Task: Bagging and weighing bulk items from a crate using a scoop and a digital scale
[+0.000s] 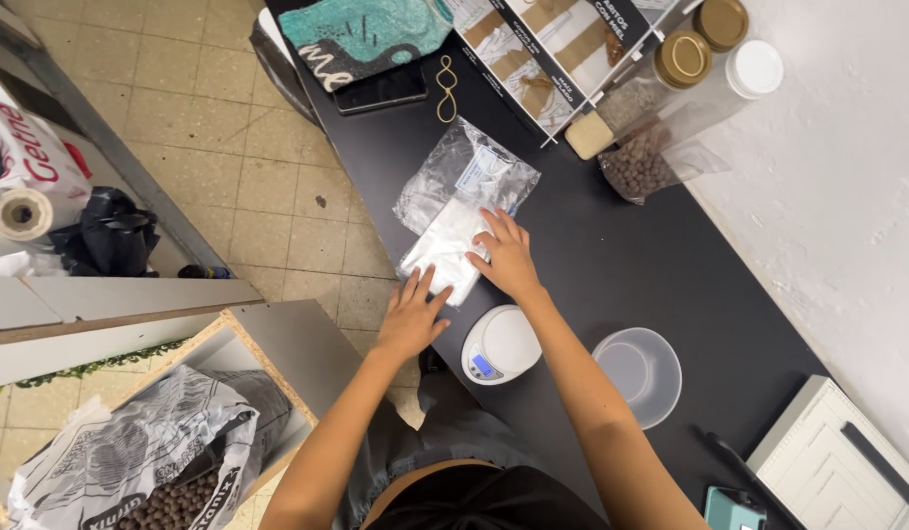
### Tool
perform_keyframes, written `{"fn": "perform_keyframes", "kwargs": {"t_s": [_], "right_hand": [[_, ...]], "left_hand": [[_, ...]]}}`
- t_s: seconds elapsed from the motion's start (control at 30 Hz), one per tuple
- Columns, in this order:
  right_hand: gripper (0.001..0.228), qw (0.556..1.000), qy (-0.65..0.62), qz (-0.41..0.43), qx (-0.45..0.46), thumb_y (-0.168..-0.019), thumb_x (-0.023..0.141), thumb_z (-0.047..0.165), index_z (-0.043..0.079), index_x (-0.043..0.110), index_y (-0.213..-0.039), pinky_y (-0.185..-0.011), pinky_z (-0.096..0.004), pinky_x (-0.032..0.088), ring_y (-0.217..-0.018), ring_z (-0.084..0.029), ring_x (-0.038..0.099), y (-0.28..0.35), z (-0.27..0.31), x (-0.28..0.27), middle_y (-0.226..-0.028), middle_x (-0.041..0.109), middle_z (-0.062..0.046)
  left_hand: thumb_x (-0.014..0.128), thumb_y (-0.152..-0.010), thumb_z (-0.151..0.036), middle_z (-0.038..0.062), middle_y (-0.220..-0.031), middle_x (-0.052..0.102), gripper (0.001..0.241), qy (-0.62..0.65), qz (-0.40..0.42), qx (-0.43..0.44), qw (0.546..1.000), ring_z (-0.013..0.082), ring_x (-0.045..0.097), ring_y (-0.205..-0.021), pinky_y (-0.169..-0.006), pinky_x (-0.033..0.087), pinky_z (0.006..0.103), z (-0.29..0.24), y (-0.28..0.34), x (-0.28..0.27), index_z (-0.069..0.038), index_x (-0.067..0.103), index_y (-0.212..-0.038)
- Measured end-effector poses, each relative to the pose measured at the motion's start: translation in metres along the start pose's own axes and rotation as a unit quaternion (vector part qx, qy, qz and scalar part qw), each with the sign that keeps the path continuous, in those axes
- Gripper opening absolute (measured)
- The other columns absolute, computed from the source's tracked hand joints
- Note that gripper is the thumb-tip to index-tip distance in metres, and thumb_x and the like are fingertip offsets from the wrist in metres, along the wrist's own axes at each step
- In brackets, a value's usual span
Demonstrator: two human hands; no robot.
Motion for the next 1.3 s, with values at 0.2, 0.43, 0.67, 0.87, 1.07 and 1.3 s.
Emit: {"fn": "perform_keyframes", "kwargs": {"t_s": [0.2, 0.43, 0.67, 0.87, 1.07, 1.3], "right_hand": [[0.046, 0.991, 0.07, 0.078, 0.084, -0.105, 0.048, 0.05, 0.025, 0.053, -0.143, -0.106, -0.049, 0.036, -0.132, -0.022, 0.047, -0.001, -0.03, 0.006, -0.14, 0.058, 0.0], [0.034, 0.982, 0.113, -0.011, 0.153, -0.096, 0.066, 0.038, 0.023, 0.066, -0.126, -0.089, -0.043, 0.042, -0.108, -0.023, 0.053, -0.015, -0.057, 0.024, -0.109, 0.059, -0.001], [0.008, 0.984, 0.096, -0.135, -0.065, -0.092, 0.066, 0.011, 0.018, 0.069, -0.096, -0.089, -0.035, 0.04, -0.11, -0.017, 0.057, -0.026, -0.041, 0.017, -0.097, 0.066, 0.003], [0.011, 0.992, -0.026, -0.094, -0.08, -0.087, 0.071, 0.008, 0.018, 0.069, -0.086, -0.094, -0.035, 0.041, -0.101, -0.016, 0.067, -0.027, -0.049, 0.022, -0.085, 0.073, 0.003], [0.013, 1.0, 0.01, -0.018, 0.008, -0.087, 0.072, 0.01, 0.023, 0.073, -0.091, -0.089, -0.038, 0.047, -0.091, -0.02, 0.072, -0.039, -0.068, 0.037, -0.091, 0.076, 0.004], [0.025, 0.988, -0.001, 0.047, 0.145, -0.084, 0.072, 0.01, 0.026, 0.076, -0.102, -0.078, -0.044, 0.062, -0.085, -0.029, 0.075, -0.063, -0.096, 0.062, -0.093, 0.074, 0.003]], "left_hand": [[0.058, -0.101, -0.036, 0.016, -0.171, 0.01, 0.058, -0.062, 0.021, -0.015, 0.998, 0.0399, 0.004, -0.157, -0.121, 0.009, 0.0648, -0.001, -0.021, 0.013, -0.026, 0.042, -0.156], [0.056, -0.102, -0.039, 0.011, -0.172, 0.009, 0.056, -0.061, 0.027, -0.025, 0.997, 0.0378, 0.003, -0.157, -0.123, 0.011, 0.0621, 0.007, -0.029, 0.024, -0.031, 0.043, -0.155], [0.06, -0.1, -0.036, 0.009, -0.172, 0.011, 0.055, -0.053, 0.015, -0.016, 0.998, 0.0375, 0.004, -0.157, -0.125, 0.013, 0.0575, 0.013, -0.034, 0.031, -0.033, 0.046, -0.153], [0.061, -0.1, -0.036, 0.008, -0.172, 0.01, 0.056, -0.042, 0.015, -0.015, 0.999, 0.0371, 0.003, -0.157, -0.125, 0.014, 0.0564, 0.017, -0.037, 0.033, -0.033, 0.047, -0.153], [0.061, -0.1, -0.035, 0.006, -0.172, 0.007, 0.055, -0.034, 0.013, -0.023, 0.999, 0.0358, 0.002, -0.158, -0.126, 0.013, 0.0552, 0.018, -0.037, 0.035, -0.035, 0.047, -0.153], [0.061, -0.1, -0.032, 0.004, -0.173, 0.007, 0.056, -0.018, -0.005, -0.049, 0.999, 0.0338, -0.001, -0.158, -0.125, 0.005, 0.0575, 0.016, -0.031, 0.037, -0.038, 0.045, -0.154]]}}
Point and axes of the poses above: each hand's wrist, its own y-axis away from the middle knuckle, its own x-axis out of the palm, z = x × y, the point moved 6 cm from there along -y, towards the middle knuckle
